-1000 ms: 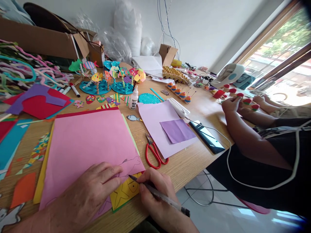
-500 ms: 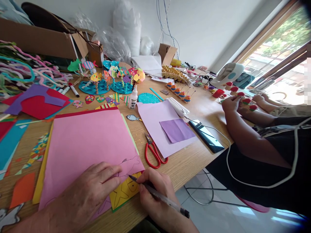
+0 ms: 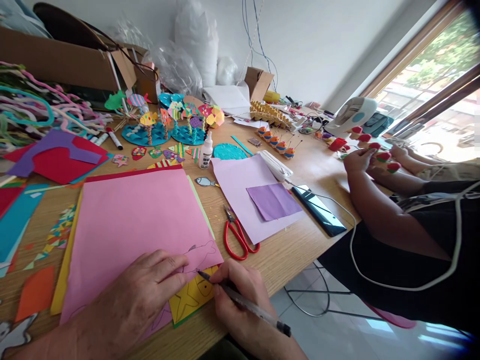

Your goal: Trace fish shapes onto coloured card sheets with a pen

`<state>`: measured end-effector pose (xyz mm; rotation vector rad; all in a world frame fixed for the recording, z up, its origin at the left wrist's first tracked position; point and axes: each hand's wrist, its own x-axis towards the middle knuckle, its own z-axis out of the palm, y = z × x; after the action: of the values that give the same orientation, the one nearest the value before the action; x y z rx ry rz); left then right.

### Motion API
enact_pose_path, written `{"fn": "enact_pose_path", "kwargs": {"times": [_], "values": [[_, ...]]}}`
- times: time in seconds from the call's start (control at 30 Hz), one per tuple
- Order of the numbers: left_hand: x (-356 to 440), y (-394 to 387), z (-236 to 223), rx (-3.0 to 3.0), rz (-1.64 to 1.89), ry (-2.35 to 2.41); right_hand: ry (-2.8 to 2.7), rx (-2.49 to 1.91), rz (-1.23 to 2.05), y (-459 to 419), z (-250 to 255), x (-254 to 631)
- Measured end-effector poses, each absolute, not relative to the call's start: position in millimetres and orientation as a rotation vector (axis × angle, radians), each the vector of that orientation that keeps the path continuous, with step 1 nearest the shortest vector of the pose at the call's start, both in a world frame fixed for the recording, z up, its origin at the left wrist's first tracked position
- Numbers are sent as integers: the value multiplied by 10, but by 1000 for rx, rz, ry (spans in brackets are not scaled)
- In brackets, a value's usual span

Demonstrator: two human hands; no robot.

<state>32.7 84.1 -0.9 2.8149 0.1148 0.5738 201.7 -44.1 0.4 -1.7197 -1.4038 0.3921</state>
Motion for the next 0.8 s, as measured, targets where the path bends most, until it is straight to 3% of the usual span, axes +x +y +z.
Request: {"fn": "enact_pose_path", "kwargs": {"times": [0.5, 0.8], "values": [[331, 848, 11, 2836, 574, 129, -1412, -1673, 425, -430, 13, 2019], [332, 853, 37, 2839, 526, 144, -1124, -1698, 365, -502, 33, 2063]]}}
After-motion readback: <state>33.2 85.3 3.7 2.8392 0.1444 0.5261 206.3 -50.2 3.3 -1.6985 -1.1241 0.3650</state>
